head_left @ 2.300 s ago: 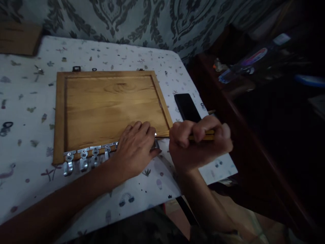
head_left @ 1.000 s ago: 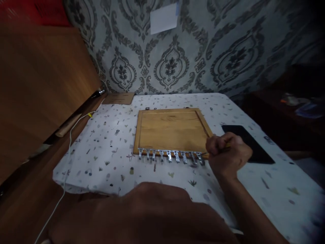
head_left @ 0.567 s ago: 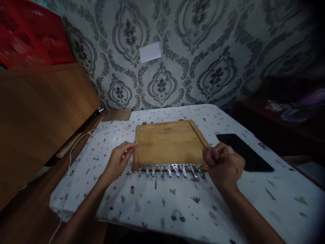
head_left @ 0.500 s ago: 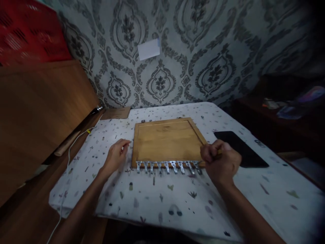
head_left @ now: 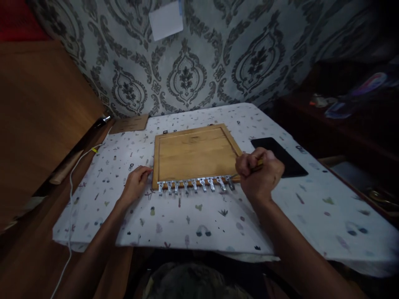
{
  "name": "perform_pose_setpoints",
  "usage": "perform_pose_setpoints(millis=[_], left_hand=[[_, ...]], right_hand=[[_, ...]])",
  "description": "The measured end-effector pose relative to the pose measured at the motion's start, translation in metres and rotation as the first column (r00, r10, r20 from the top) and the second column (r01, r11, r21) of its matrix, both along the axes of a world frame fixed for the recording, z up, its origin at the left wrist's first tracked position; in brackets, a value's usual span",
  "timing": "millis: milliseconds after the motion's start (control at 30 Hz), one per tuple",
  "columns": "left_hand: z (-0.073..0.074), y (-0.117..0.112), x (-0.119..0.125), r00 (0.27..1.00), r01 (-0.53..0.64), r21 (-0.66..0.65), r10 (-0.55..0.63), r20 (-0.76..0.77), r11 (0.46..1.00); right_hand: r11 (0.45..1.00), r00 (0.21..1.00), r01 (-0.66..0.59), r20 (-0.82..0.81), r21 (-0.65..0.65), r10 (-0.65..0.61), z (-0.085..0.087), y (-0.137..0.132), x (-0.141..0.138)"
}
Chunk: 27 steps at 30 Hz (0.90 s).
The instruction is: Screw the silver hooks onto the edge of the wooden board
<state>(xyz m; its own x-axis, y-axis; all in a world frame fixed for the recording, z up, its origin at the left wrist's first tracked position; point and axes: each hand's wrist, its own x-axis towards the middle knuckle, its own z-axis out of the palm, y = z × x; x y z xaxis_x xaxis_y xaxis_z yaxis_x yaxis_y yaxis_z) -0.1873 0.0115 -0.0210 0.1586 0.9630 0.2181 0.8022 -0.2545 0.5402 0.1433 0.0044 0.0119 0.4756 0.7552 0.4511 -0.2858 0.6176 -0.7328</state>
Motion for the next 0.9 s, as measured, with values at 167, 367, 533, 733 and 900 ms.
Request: perform_pose_setpoints(millis=[167, 367, 533, 733, 900], left_hand=[[-0.009, 0.017, -0.008, 0.999, 0.005, 0.059, -0.002, -0.05, 0.998], [-0.011, 0.083, -0.025, 0.979, -0.111, 0.165, 0.136, -0.149, 0.98], [-0.01, 0.142, -0.033, 0.938, -0.223, 0.16, 0.257, -0.233, 0.961], [-0.01, 0.183, -0.029, 0.892, -0.282, 0.105, 0.301, -0.336, 0.954], [-0.011, 0.196, -0.032, 0.869, -0.299, 0.078, 0.305, -0.39, 0.951]], right_hand=[[0.999, 0.998, -0.046, 0.035, -0.003, 0.046, 0.0, -0.001, 0.001], [1.0, 0.998, -0.025, 0.061, 0.001, 0.025, -0.004, -0.001, 0.004], [0.999, 0.997, -0.014, 0.082, -0.03, 0.017, -0.006, -0.001, 0.005], [1.0, 0.998, -0.016, 0.054, -0.02, 0.017, -0.003, 0.001, 0.005], [0.999, 0.998, -0.033, 0.052, -0.03, 0.035, -0.003, -0.001, 0.007]])
